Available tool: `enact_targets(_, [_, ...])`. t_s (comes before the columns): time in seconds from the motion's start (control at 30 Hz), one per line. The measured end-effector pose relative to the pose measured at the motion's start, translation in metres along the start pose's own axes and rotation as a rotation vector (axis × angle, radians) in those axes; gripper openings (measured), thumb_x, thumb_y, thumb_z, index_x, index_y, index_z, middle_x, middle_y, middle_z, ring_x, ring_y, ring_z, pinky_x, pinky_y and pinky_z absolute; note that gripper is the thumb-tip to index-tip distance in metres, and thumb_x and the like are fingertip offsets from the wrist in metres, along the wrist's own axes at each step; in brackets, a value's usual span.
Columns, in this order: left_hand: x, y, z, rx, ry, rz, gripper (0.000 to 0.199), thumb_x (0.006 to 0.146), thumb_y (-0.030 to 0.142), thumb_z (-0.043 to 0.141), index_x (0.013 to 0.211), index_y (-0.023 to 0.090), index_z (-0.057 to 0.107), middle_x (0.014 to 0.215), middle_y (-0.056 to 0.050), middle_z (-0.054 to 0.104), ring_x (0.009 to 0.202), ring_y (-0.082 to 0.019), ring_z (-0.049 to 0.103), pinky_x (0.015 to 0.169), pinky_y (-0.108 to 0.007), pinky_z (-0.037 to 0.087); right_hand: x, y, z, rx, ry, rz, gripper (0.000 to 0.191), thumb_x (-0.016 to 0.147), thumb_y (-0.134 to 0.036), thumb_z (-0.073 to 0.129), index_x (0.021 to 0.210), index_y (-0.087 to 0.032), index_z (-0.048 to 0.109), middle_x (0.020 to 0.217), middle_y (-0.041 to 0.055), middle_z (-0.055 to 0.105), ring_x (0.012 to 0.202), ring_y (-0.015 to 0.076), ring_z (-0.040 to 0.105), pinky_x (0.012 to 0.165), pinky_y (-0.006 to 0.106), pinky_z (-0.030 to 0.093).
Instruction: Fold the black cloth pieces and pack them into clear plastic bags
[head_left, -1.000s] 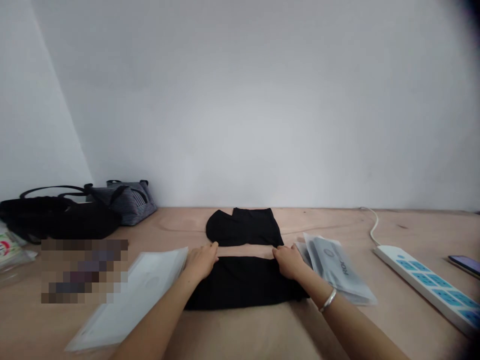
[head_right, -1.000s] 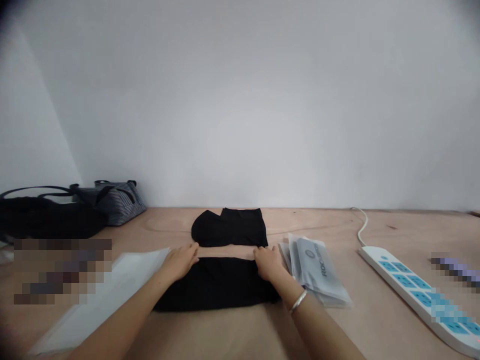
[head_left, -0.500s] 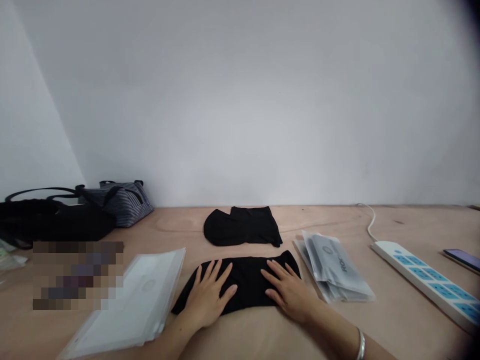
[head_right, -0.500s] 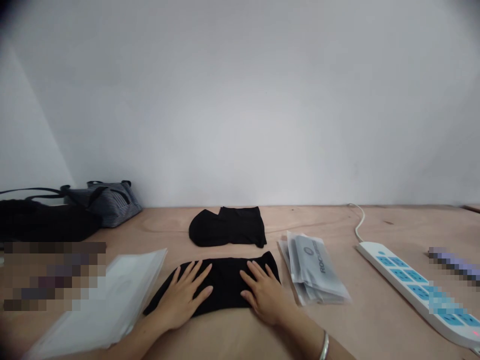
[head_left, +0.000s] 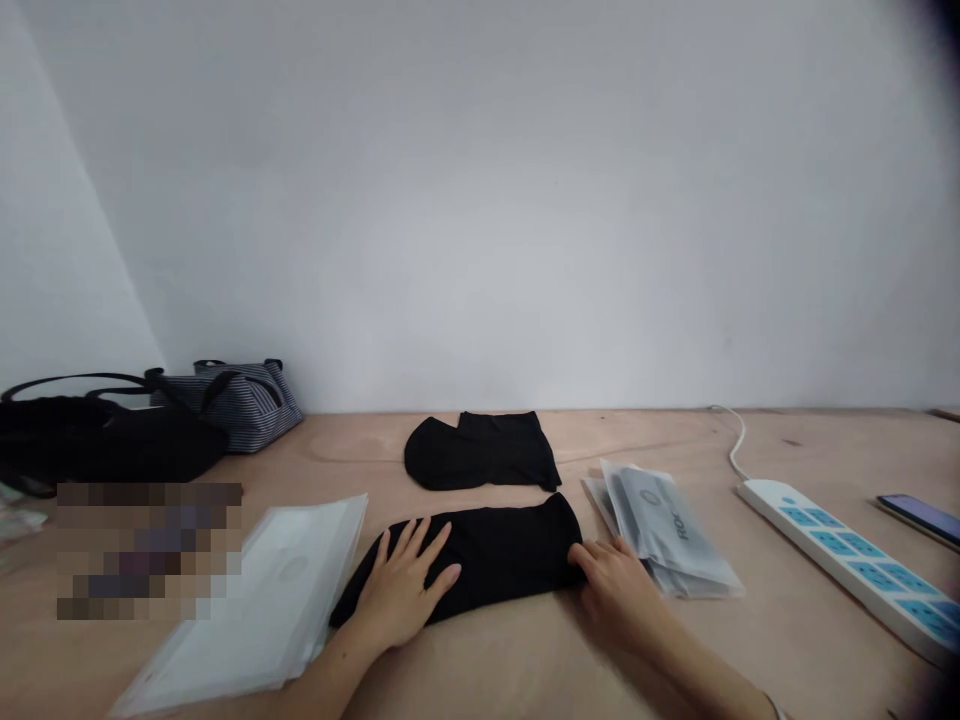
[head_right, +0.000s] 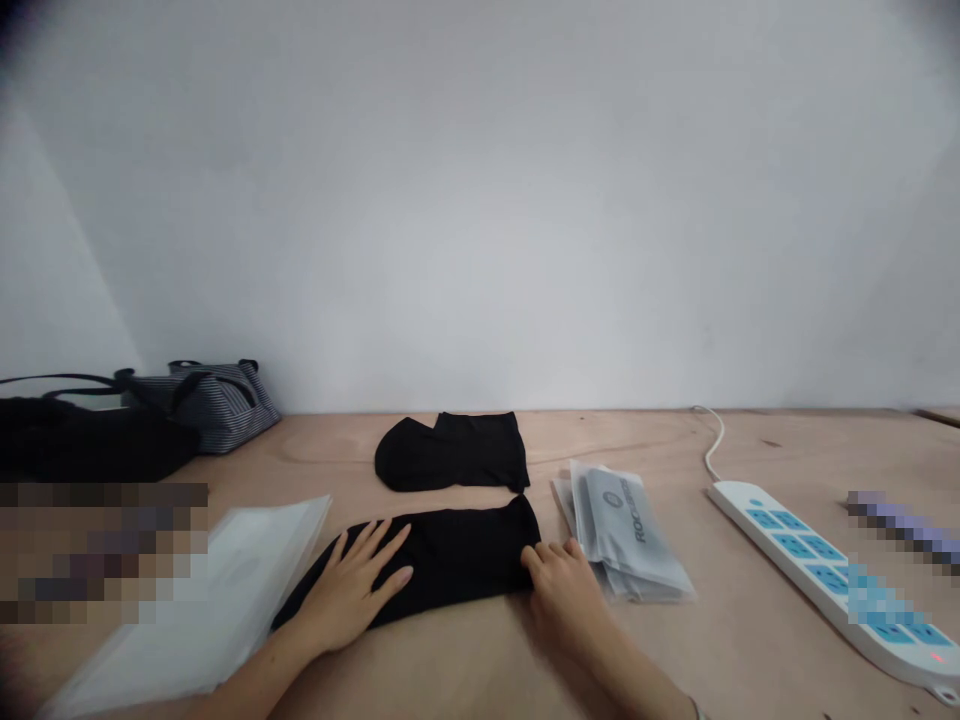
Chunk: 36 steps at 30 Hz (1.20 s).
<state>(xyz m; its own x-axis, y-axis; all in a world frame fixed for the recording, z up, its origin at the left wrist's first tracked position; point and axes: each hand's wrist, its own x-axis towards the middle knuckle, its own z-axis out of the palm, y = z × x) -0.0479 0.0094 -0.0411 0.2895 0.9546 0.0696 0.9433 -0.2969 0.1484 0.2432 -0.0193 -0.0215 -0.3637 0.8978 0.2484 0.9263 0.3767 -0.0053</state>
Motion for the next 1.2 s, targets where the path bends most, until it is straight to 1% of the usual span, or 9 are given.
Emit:
enact_targets(0.13, [0.001,-0.001,0.001,-0.008,0.023,0.033,0.06,0.084,0.062,0.022,0.134,0.03,0.026,0.142,-0.008,0.025,0.131,-0.027,0.016,0.102,-0.053,0.011,0.002,0.0,-0.011,-0.095,-0.047,0.04,0.026,0.061,-0.004,0.044,0.079,-0.018,0.055,0.079,0.0047,0.06,0.077,0.0214,0.055,0.07,0.033,0.028])
enact_targets(0.27, [0.0,-0.001,-0.002,-0.031,0.015,0.058,0.059,0.084,0.061,0.023,0.134,0.03,0.026,0.142,-0.008,0.024,0.131,-0.027,0.015,0.102,-0.053,0.011,0.006,-0.011,-0.024,-0.175,-0.204,0.091,0.037,0.061,-0.004,0.048,0.095,-0.014,0.056,0.086,0.0108,0.061,0.081,0.0259,0.056,0.068,0.034,0.033])
enact_targets(0.37, [0.0,-0.001,-0.003,-0.04,0.012,0.068,0.059,0.084,0.061,0.024,0.135,0.03,0.026,0.142,-0.008,0.024,0.131,-0.028,0.014,0.102,-0.054,0.011,0.016,-0.031,-0.031,-0.073,-0.144,0.01,0.034,0.067,-0.003,0.043,0.094,-0.017,0.059,0.094,0.0098,0.06,0.089,0.0237,0.054,0.073,0.033,0.036])
enact_targets(0.47, [0.0,-0.002,-0.003,-0.038,0.02,0.09,0.06,0.084,0.062,0.025,0.134,0.03,0.025,0.142,-0.008,0.025,0.131,-0.028,0.015,0.102,-0.055,0.011,0.027,-0.048,-0.021,0.113,-0.043,-0.077,0.038,0.081,-0.01,0.035,0.113,-0.019,0.054,0.116,0.0085,0.054,0.106,0.0208,0.047,0.089,0.034,0.032])
enact_targets(0.67, [0.0,-0.004,-0.003,-0.041,0.012,0.124,0.062,0.082,0.063,0.028,0.135,0.03,0.026,0.141,-0.01,0.026,0.13,-0.029,0.015,0.101,-0.056,0.011,0.038,-0.031,0.025,0.165,-0.209,-0.013,0.061,0.086,-0.058,0.024,0.136,-0.024,0.025,0.142,0.0087,0.022,0.13,0.0289,0.016,0.1,0.052,0.013])
enact_targets(0.83, [0.002,-0.001,-0.007,-0.046,0.057,0.167,0.06,0.082,0.06,0.032,0.134,0.029,0.029,0.14,-0.009,0.031,0.129,-0.029,0.021,0.101,-0.053,0.015,0.05,-0.029,0.019,0.051,-0.161,0.083,0.052,0.087,-0.044,0.032,0.13,-0.016,0.039,0.137,0.0152,0.033,0.126,0.0316,0.025,0.099,0.053,0.013])
enact_targets(0.93, [0.004,0.001,-0.014,-0.009,0.214,0.078,0.049,0.086,0.05,0.032,0.127,0.023,0.043,0.13,-0.01,0.045,0.121,-0.028,0.036,0.099,-0.048,0.022,0.059,-0.055,0.004,0.115,-0.067,-0.036,0.041,0.089,-0.03,0.029,0.124,-0.016,0.046,0.132,0.0128,0.041,0.123,0.0249,0.032,0.102,0.047,0.013])
enact_targets(1.0, [0.004,0.0,-0.019,0.034,0.3,-0.052,0.041,0.089,0.037,0.031,0.12,0.02,0.05,0.118,-0.011,0.053,0.11,-0.027,0.046,0.093,-0.043,0.031,0.064,-0.076,0.0,0.23,-0.053,-0.139,0.043,0.091,-0.035,0.025,0.128,-0.019,0.04,0.134,0.0087,0.04,0.125,0.0216,0.03,0.103,0.044,0.013])
enact_targets(1.2, [0.0,-0.008,-0.019,0.095,0.238,-0.264,0.039,0.084,0.027,0.037,0.119,0.015,0.046,0.107,-0.013,0.053,0.092,-0.027,0.054,0.075,-0.036,0.041,0.07,-0.095,0.022,0.34,-0.266,-0.174,0.069,0.082,-0.064,0.022,0.138,-0.023,0.019,0.144,0.0098,0.016,0.131,0.0276,0.007,0.1,0.057,0.001])
